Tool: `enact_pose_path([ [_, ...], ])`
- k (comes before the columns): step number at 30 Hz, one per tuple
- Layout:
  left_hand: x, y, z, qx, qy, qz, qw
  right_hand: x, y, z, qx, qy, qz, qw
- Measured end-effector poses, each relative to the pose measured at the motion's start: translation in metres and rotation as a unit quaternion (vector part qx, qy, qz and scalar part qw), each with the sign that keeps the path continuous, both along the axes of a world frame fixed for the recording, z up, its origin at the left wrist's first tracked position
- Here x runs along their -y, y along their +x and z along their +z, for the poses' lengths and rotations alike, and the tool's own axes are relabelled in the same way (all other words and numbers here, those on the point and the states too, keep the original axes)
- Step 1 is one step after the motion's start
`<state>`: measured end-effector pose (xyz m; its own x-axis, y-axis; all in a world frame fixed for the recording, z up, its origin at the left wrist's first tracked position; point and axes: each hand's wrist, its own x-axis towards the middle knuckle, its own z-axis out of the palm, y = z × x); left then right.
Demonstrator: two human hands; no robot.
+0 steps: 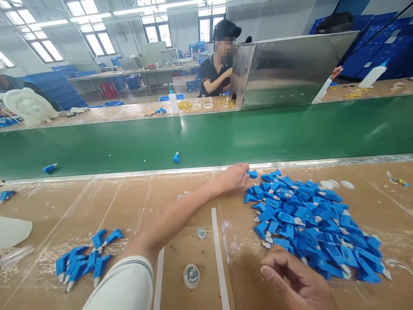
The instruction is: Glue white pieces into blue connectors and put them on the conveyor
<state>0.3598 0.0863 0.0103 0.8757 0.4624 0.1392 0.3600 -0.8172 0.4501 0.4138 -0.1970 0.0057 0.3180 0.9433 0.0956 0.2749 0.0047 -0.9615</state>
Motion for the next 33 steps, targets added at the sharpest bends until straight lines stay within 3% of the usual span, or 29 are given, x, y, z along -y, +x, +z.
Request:
enact_pose_path([
  [6, 0.056, -0.089, 0.04, 0.11, -0.046, -0.049, 0.992, -0.031, -0.009, 0.0, -0.13, 0.038, -0.074, 0.988],
  [10, 0.096, -0.136, 0.05, 0.128, -0.167, -0.061, 0.976, -0.047, -0.027, 0.007, -0.229, 0.084, -0.007, 0.97],
  [14, 0.121, -0.155, 0.051, 0.17, -0.291, -0.004, 0.941, -0.044, -0.049, 0.013, -0.196, 0.093, -0.006, 0.976],
  [16, 0.132, -0.158, 0.049, 0.248, -0.35, 0.07, 0.901, -0.04, -0.056, 0.014, -0.128, 0.124, -0.028, 0.984],
  [18, 0.143, -0.158, 0.046, 0.316, -0.434, 0.137, 0.833, -0.038, -0.061, 0.015, -0.034, 0.172, -0.057, 0.983],
  [22, 0.165, -0.154, 0.033, 0.329, -0.65, 0.138, 0.671, -0.041, -0.065, 0.01, 0.171, 0.283, -0.062, 0.942],
  [25, 0.176, -0.154, 0.026, 0.372, -0.702, 0.168, 0.584, -0.044, -0.068, 0.006, 0.266, 0.324, -0.022, 0.908],
  [27, 0.177, -0.16, 0.024, 0.394, -0.702, 0.19, 0.562, -0.042, -0.07, 0.005, 0.28, 0.323, 0.007, 0.904],
  [29, 0.172, -0.171, 0.024, 0.419, -0.68, 0.212, 0.563, -0.037, -0.072, 0.004, 0.238, 0.276, 0.025, 0.931],
  [31, 0.163, -0.189, 0.023, 0.456, -0.645, 0.239, 0.564, -0.031, -0.074, 0.001, 0.16, 0.172, 0.054, 0.971],
  [33, 0.155, -0.209, 0.018, 0.49, -0.617, 0.276, 0.551, -0.025, -0.077, -0.005, 0.1, 0.057, 0.107, 0.988],
])
